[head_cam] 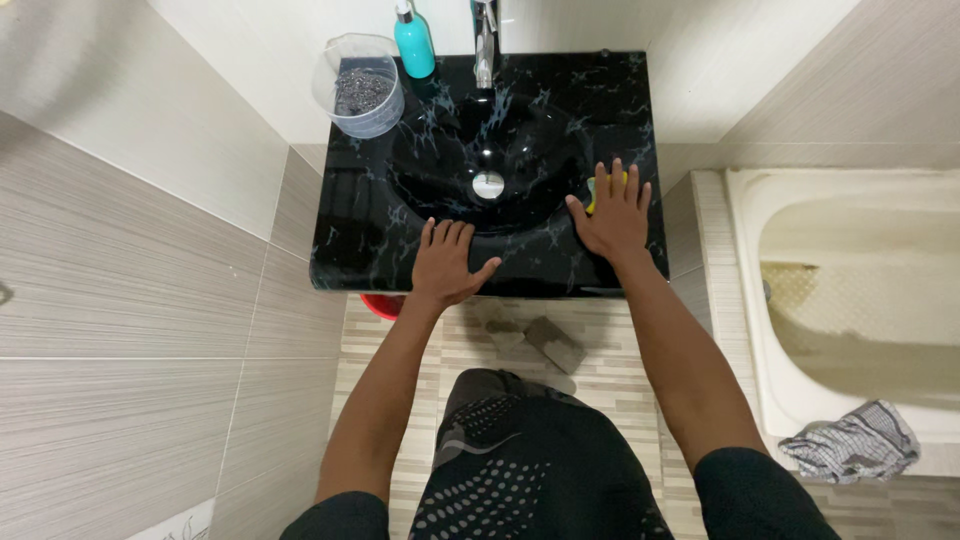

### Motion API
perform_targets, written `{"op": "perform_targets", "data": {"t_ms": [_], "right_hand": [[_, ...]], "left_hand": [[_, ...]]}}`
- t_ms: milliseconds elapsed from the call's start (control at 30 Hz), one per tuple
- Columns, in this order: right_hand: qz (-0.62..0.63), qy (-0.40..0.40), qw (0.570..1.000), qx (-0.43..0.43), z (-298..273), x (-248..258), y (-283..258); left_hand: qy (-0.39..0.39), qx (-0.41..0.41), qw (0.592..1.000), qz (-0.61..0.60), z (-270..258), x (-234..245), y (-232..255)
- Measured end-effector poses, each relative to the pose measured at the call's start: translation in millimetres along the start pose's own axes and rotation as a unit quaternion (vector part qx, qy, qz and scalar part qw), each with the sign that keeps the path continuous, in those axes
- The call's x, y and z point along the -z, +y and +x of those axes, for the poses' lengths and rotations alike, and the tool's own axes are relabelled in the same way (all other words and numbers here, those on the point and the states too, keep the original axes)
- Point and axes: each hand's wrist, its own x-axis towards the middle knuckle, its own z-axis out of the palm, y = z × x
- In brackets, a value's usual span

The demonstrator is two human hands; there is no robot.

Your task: The person wipes a black marble bathroom sink and countertop using a yellow sponge. The person repeatedly scrubs the sink basin and surrounding countertop area with the sponge.

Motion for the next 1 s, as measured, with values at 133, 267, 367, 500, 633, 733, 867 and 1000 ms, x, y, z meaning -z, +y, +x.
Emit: {"op": "perform_targets", "data": {"t_ms": [133,267,367,500,633,733,867,1000], "right_hand": [[-0.001,-0.002,0.999,0.044,1.5,-3.6,-21.9],[-0.011,-0.053,0.993,0.105,-17.6,-1.9,-50.9],[-0.006,-0.084,0.987,0.139,-29.4,-1.6,-72.9],[0.022,-0.055,0.98,0.189,-41.4,-3.0,-80.7],[0.003,-0.002,0.971,0.241,-53.8,-2.4,-63.8],[-0.002,-0.016,0.976,0.219,-54.8,3.4,-42.4],[-0.011,-0.018,0.986,0.168,-43.2,11.0,-16.9],[-0.006,-0.029,0.993,0.115,-24.7,15.3,6.1]], "left_hand": [[0.006,-0.004,1.0,0.002,5.2,-4.8,7.0],[0.017,-0.008,1.0,-0.008,3.6,-5.9,13.1],[0.018,-0.012,1.0,-0.01,6.0,-4.7,14.9],[0.03,-0.008,0.999,-0.028,5.5,-4.4,15.1],[0.037,-0.007,0.999,-0.023,3.7,-7.0,15.6],[0.059,-0.016,0.998,-0.015,2.0,-6.7,15.0],[0.049,-0.011,0.998,-0.023,1.0,-4.4,13.5],[0.057,-0.023,0.998,-0.034,-3.2,-2.2,9.1]]}}
